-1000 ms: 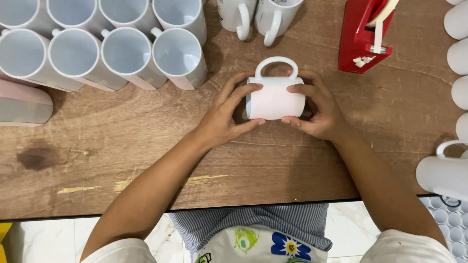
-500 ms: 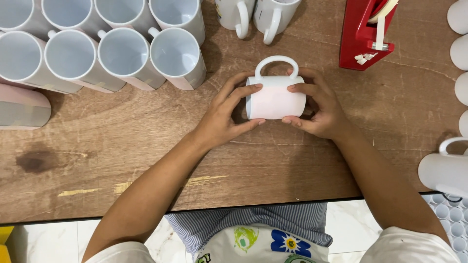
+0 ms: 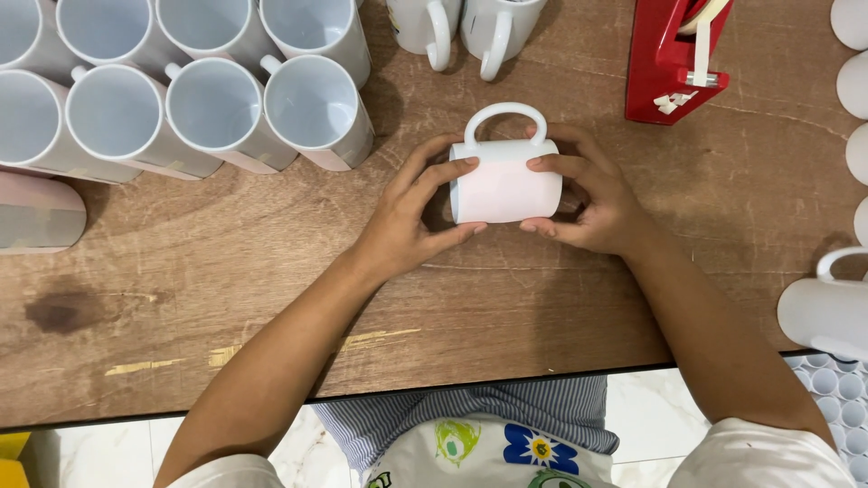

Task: The person applies a white sticker to a white mug using a tape dispenser to secure the edges. They smooth the sticker with their fingers and repeat the process on a second mug.

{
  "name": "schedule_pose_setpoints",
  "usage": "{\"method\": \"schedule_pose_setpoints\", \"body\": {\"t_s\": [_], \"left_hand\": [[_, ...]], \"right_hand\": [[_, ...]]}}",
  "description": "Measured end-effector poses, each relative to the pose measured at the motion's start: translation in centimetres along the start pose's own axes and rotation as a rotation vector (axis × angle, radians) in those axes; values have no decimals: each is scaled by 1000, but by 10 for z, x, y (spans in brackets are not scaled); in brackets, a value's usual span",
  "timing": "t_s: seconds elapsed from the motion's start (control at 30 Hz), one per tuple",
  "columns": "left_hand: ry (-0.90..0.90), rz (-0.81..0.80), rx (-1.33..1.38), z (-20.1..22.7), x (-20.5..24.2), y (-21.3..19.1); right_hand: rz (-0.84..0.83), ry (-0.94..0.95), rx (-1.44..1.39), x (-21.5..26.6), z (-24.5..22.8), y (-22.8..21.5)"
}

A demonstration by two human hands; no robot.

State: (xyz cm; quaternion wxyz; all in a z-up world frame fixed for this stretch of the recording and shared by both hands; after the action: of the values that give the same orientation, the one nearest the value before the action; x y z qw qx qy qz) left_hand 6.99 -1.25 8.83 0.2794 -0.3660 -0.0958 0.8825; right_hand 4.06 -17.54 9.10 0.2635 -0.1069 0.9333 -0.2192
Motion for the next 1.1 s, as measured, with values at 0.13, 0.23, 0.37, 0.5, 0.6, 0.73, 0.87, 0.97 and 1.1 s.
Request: {"method": "schedule_pose_setpoints", "body": {"t_s": [0.13,0.23,0.37,0.5,0.6,0.73,0.87,0.97,1.1], "left_hand": [[4,0,-8,-2,1,0],[3,7,-12,-2,1,1],[-1,1,-22,-3,2,0],[3,-1,-30,-4,2,1],[-16,-3,-27,-3,3,0],[-7,-2,-45,-3,5,0],[-25,-42,-78,-8,7,4],[-24,-79,-131,-9,9,7],[-3,-47,-118,-4,5,5]], "right_hand": [[-2,28,-52,0,3,0],[-5,17,-76,-2,1,-1],[-9,-7,-40,-2,-1,1],[-5,-6,-61,-3,-2,1],[-5,-16,3,-2,-3,0],[0,-37,114,-3,-11,-8],[238,-25,414,11,-25,-59],[560,2,625,29,-25,-110],[653,295,706,39,13,-143]]}}
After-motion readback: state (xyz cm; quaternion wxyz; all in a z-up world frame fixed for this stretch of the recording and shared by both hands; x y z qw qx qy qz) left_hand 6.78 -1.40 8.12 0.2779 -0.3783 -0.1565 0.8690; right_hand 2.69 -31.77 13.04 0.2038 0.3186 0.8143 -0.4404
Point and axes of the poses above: each hand's wrist, its own x-axis away from the middle knuckle, its own y-axis out of the palm, z = x × y, the point moved 10 cm from there along -x, towards the middle knuckle, and after that the axes turned 9 degrees about y, right-handed, at the moved point
